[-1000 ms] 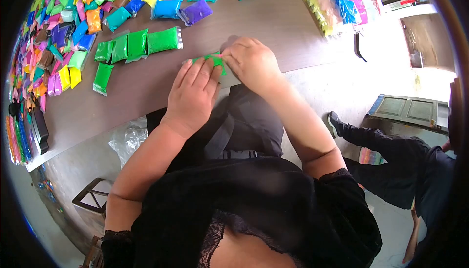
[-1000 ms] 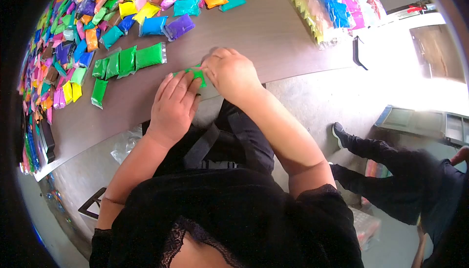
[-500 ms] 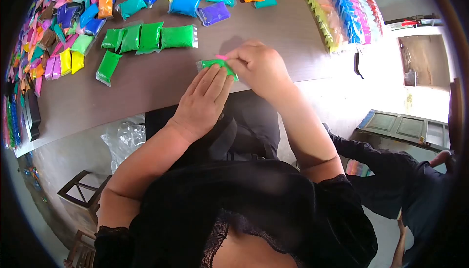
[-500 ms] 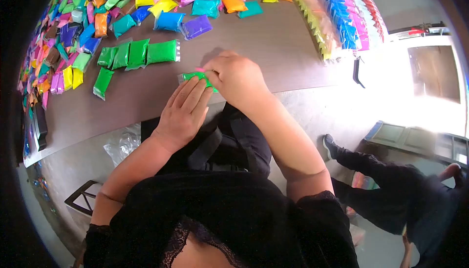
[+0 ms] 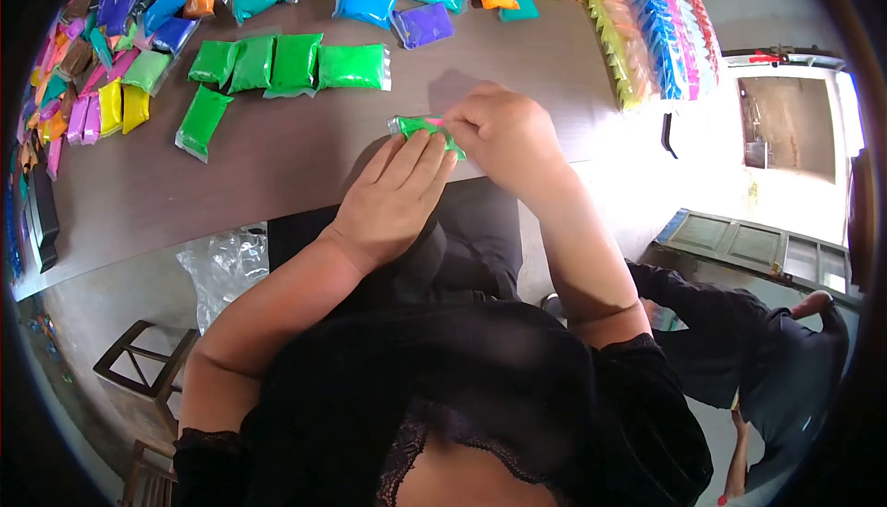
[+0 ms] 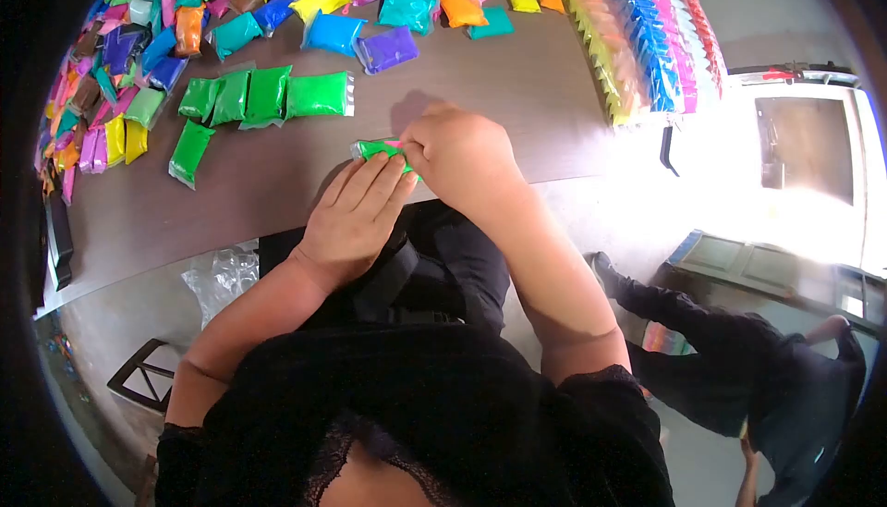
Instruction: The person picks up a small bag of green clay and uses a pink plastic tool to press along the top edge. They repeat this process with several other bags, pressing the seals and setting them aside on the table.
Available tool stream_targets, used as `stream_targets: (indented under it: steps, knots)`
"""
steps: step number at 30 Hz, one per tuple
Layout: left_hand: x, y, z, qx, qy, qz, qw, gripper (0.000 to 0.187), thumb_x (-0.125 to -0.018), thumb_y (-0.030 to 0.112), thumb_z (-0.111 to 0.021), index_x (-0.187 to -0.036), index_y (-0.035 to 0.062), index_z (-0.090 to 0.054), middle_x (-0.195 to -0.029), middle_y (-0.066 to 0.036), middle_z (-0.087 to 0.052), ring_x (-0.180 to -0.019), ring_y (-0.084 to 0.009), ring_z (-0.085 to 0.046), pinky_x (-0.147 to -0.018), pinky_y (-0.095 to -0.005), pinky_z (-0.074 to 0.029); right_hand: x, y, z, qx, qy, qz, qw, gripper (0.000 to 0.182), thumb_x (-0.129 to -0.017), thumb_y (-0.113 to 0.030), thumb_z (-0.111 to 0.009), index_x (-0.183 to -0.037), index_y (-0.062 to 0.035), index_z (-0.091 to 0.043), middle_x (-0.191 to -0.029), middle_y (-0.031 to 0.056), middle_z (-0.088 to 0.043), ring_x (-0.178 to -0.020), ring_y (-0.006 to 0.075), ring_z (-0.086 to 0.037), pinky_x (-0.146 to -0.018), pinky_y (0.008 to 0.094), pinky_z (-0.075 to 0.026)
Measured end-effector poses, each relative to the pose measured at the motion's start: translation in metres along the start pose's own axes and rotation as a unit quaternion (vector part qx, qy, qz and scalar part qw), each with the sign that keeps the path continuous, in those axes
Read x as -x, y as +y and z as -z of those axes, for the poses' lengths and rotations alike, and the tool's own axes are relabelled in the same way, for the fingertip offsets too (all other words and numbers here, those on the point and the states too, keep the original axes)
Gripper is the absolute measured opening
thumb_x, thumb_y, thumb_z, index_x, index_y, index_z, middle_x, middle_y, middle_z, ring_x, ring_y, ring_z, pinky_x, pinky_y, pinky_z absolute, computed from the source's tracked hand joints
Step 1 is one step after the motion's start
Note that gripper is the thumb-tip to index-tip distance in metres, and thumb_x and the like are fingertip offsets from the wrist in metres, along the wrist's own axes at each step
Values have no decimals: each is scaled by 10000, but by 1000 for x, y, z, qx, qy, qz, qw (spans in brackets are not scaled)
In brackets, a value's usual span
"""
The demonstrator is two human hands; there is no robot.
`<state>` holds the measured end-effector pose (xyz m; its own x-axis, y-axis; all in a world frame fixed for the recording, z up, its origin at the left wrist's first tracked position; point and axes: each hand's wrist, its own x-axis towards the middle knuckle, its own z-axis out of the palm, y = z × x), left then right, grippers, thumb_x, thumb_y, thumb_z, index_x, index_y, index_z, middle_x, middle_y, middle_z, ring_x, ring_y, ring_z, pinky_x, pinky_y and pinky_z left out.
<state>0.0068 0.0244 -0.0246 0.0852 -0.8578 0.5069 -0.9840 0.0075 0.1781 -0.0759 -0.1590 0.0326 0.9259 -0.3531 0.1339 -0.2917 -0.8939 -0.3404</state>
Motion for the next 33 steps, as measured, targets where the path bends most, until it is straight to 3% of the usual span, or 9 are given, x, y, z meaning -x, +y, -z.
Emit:
stream_targets:
  steps: [4,7,10,13,16,29,31,32,33]
  knots:
    - [-2,-2,0,-8,2,-1,1000,404,-845,134,-604,-1235,47,-670,-1331,-109,-595,-1254,-274,-558,-1067,-423,-456,-5,-3,7,19,-12,-33,999,98,-849,-184,-707,-898,-116,-757,-902,79,-685,-855,303,-671,-736,409,-542]
    - [-1,-2,0,-1,2,-1,1000,407,-840,131,-609,-1234,50,-670,-1325,-108,-598,-1252,-271,-557,-1066,-422,-456,-4,-6,3,-31,-31,17,999,98,-844,-179,-710,-892,-106,-753,-897,80,-684,-851,300,-672,-731,407,-542]
    - [-2,-2,0,5,10,3,1000,406,-835,126,-614,-1230,47,-670,-1322,-107,-599,-1251,-270,-556,-1061,-424,-459,-10,-2,8,38,-30,-55,997,103,-838,-179,-712,-897,-103,-750,-902,78,-685,-852,301,-673,-727,409,-543]
    - [-2,-3,3,14,3,5,1000,403,-829,117,-620,-1221,41,-674,-1320,-111,-600,-1247,-274,-558,-1054,-426,-464,-4,-5,3,-30,-34,15,999,103,-841,-178,-705,-902,-107,-749,-912,74,-684,-847,299,-674,-722,407,-544]
    - [-2,-3,1,13,9,2,1000,398,-823,109,-625,-1211,35,-678,-1315,-119,-603,-1245,-279,-559,-1053,-429,-466,-6,0,3,30,-15,-35,999,105,-845,-183,-703,-897,-102,-745,-910,77,-683,-843,302,-674,-718,406,-546]
    - [-3,-4,3,15,-16,-10,1000,439,-815,127,-658,-1242,25,-656,-1303,-128,-607,-1251,-288,-554,-1064,-434,-451,1,7,-4,32,0,-36,999,112,-858,-198,-697,-905,-102,-731,-916,93,-687,-806,324,-675,-717,416,-554]
    - [-4,-4,8,64,-24,8,998,477,-814,137,-682,-1275,25,-629,-1335,-135,-585,-1261,-299,-546,-1072,-443,-442,0,23,0,-64,50,-77,994,137,-863,-181,-723,-943,-69,-724,-900,88,-691,-768,253,-680,-724,354,-548]
    - [-5,-4,11,115,-32,28,992,519,-813,148,-705,-1307,24,-603,-1368,-141,-563,-1271,-309,-537,-1081,-451,-433,1,31,-4,-201,37,-142,969,182,-886,-183,-749,-967,-22,-721,-869,44,-690,-751,130,-634,-706,294,-515]
    - [-7,-3,14,113,-34,24,993,519,-813,148,-705,-1307,24,-603,-1368,-141,-563,-1271,-309,-537,-1081,-451,-433,5,30,-7,-203,41,-143,968,182,-886,-183,-749,-967,-22,-721,-869,44,-690,-751,130,-634,-706,294,-515]
